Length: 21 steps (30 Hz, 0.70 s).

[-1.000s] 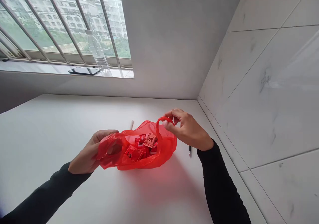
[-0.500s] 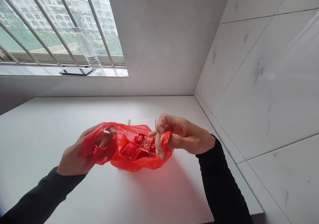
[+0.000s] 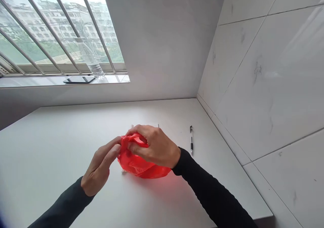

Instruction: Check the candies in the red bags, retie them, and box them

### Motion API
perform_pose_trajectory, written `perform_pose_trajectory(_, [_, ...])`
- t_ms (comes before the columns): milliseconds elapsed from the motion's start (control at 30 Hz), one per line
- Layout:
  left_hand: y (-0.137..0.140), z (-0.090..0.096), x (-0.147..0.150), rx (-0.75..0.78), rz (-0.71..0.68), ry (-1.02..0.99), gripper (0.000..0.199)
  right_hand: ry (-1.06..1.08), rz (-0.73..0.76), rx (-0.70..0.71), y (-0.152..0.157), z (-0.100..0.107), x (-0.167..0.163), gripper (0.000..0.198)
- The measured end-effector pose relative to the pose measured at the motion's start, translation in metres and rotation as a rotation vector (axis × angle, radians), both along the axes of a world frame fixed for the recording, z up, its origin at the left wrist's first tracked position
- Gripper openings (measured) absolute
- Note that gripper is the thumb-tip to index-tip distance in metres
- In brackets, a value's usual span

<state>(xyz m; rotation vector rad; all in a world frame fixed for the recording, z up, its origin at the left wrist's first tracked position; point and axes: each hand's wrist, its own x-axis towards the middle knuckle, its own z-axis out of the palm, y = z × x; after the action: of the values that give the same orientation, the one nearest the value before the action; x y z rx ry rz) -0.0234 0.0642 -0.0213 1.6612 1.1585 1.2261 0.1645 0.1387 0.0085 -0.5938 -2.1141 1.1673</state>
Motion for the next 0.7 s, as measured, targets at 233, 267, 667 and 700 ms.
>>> perform_pose_trajectory(233, [-0.001,-0.003,0.006,0.214,0.203,0.117,0.060,0.067,-0.104,-0.160,-0.002,0.007,0.006,0.007])
perform_pose_trajectory(267, [0.000,-0.003,0.007,0.170,0.149,0.148,0.065,0.055,-0.103,-0.172,-0.003,0.008,0.006,0.008])
perform_pose_trajectory(667, [0.007,0.019,-0.003,-0.276,0.057,-0.616,0.032,-0.052,-0.284,-0.060,-0.008,0.026,0.020,0.035])
perform_pose_trajectory(700, [0.008,0.019,-0.003,-0.312,0.019,-0.647,0.032,-0.057,-0.318,-0.016,-0.010,0.027,0.021,0.035])
